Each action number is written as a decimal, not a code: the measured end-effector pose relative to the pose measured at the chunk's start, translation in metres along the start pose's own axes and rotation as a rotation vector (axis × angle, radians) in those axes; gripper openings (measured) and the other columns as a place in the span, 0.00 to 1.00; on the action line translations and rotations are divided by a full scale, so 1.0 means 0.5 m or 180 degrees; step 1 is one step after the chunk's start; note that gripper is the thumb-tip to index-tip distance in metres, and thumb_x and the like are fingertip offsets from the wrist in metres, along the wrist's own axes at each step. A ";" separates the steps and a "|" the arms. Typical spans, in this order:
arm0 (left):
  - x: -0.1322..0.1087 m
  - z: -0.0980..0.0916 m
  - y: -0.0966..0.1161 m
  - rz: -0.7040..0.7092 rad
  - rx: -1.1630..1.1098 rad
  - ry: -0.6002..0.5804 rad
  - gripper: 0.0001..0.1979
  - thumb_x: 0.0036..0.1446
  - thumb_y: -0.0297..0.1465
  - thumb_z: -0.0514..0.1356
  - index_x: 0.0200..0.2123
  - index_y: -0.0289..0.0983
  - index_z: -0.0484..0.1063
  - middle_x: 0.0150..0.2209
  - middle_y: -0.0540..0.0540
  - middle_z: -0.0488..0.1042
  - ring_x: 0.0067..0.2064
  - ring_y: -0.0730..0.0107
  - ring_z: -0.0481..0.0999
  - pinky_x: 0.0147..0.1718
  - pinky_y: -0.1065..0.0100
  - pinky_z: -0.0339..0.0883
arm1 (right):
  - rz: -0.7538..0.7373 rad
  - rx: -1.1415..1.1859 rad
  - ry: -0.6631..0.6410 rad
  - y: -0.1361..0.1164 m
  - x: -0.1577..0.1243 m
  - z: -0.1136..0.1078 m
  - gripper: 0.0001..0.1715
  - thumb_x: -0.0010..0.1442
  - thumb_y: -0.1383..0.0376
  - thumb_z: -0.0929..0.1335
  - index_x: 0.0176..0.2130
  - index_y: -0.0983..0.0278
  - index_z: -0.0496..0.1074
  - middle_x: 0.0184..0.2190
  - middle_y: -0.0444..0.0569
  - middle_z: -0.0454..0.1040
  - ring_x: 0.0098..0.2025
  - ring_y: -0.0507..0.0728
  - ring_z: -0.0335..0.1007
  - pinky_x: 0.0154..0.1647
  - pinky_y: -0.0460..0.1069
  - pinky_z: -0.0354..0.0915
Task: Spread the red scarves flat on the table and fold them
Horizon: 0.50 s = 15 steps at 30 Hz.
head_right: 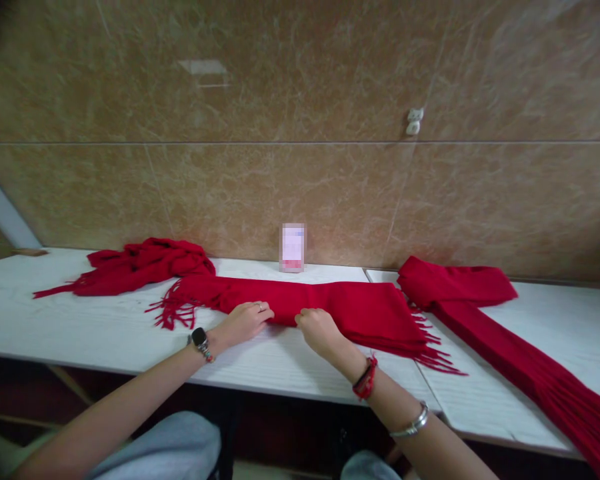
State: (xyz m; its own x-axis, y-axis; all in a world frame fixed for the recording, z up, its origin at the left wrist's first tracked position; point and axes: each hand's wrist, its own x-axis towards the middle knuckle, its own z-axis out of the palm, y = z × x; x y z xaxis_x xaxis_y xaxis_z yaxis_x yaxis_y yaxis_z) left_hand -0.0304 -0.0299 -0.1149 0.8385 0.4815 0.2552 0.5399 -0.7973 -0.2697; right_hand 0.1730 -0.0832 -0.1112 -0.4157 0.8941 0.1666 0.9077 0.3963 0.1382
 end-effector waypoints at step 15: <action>-0.055 -0.007 -0.053 -0.0568 -0.0337 0.0391 0.06 0.58 0.26 0.52 0.37 0.36 0.68 0.36 0.46 0.69 0.39 0.68 0.68 0.41 0.66 0.61 | -0.0064 0.0199 0.0085 -0.095 0.086 -0.010 0.12 0.60 0.68 0.60 0.35 0.67 0.71 0.34 0.52 0.74 0.37 0.56 0.70 0.37 0.45 0.61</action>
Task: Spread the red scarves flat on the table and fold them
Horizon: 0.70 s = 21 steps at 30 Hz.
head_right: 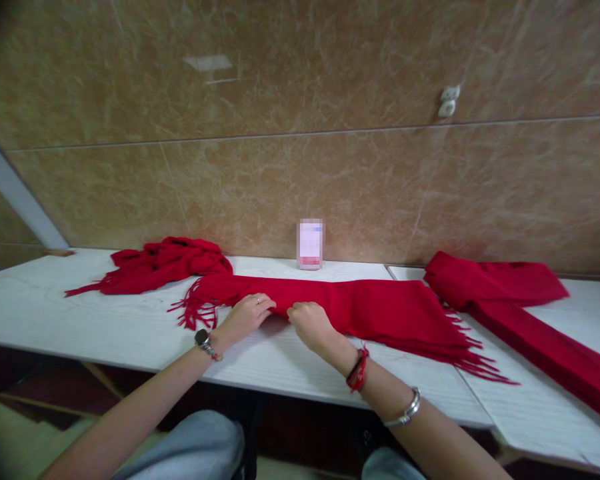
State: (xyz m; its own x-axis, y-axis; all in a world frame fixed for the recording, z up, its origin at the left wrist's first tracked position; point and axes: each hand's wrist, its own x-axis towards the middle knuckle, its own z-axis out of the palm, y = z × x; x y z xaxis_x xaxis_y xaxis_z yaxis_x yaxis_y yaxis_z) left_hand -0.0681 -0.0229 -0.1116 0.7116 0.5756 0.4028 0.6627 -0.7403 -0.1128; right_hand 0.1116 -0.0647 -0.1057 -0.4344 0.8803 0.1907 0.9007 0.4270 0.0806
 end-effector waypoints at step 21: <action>-0.022 -0.020 -0.084 -0.0403 0.0199 0.0189 0.10 0.56 0.22 0.50 0.38 0.37 0.67 0.40 0.47 0.67 0.43 0.67 0.65 0.45 0.65 0.58 | 0.0377 0.0398 -0.0030 -0.012 0.053 0.001 0.12 0.60 0.64 0.60 0.34 0.65 0.71 0.35 0.52 0.75 0.37 0.57 0.71 0.33 0.46 0.61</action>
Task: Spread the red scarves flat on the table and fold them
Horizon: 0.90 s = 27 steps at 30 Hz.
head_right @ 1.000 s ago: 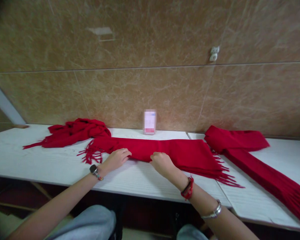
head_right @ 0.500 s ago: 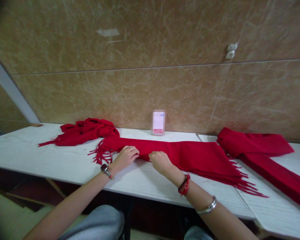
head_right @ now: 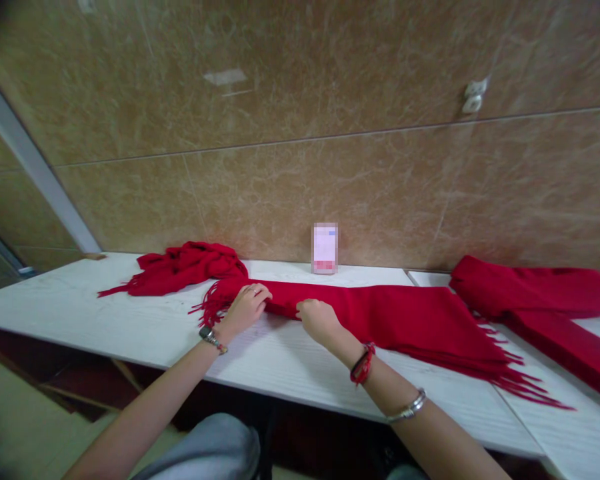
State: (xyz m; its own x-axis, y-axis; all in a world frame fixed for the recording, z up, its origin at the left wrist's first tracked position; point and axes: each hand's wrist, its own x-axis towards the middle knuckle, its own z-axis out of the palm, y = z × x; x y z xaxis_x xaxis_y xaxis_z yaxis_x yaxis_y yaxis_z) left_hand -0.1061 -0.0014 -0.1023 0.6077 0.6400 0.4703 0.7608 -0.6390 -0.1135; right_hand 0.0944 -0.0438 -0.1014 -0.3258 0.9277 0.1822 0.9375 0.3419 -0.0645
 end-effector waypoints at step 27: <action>-0.035 -0.068 -0.128 -0.1624 -0.0135 0.0219 0.13 0.55 0.26 0.49 0.44 0.35 0.64 0.33 0.45 0.71 0.39 0.65 0.72 0.40 0.65 0.64 | -0.0070 0.0275 0.0047 0.018 0.004 0.035 0.11 0.59 0.66 0.60 0.34 0.66 0.70 0.34 0.51 0.73 0.37 0.56 0.70 0.34 0.46 0.59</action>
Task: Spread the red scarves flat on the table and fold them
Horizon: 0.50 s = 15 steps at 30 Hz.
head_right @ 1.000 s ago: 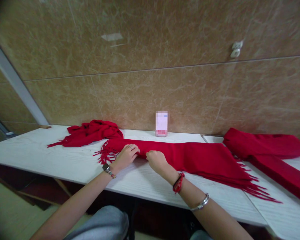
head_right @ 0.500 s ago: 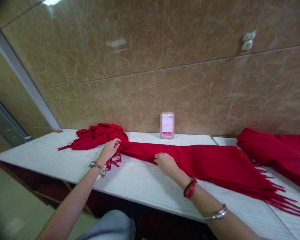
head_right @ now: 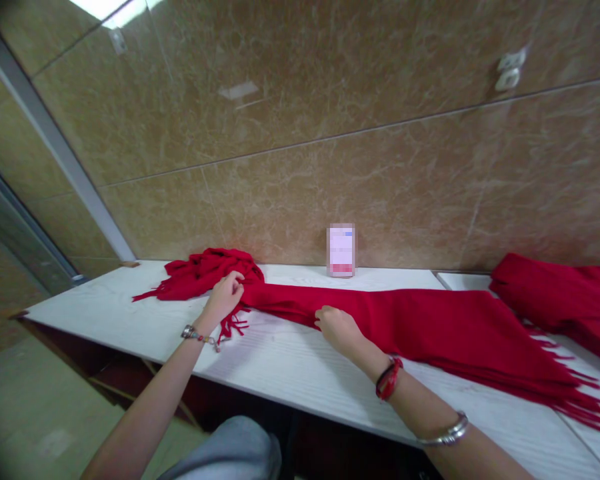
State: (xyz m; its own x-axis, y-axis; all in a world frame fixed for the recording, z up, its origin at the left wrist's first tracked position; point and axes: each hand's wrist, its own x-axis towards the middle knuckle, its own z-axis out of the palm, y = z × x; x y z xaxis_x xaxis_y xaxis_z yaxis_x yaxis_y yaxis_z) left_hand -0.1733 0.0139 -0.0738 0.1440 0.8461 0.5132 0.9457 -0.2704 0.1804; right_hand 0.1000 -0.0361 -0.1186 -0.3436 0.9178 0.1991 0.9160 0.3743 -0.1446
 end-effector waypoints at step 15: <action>0.018 0.018 -0.055 0.0604 0.0616 -0.0919 0.17 0.44 0.22 0.59 0.41 0.39 0.67 0.42 0.45 0.68 0.46 0.65 0.68 0.45 0.66 0.62 | -0.0033 -0.0046 0.0031 0.003 -0.002 0.005 0.11 0.60 0.65 0.60 0.35 0.66 0.70 0.35 0.51 0.73 0.37 0.56 0.70 0.33 0.45 0.60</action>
State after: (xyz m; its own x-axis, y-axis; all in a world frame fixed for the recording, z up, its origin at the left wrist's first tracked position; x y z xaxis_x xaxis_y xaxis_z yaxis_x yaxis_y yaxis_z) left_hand -0.1953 0.0330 -0.0814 0.3715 0.8913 0.2601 0.9279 -0.3661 -0.0706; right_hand 0.1014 -0.0360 -0.1212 -0.3512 0.9125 0.2100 0.9153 0.3818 -0.1284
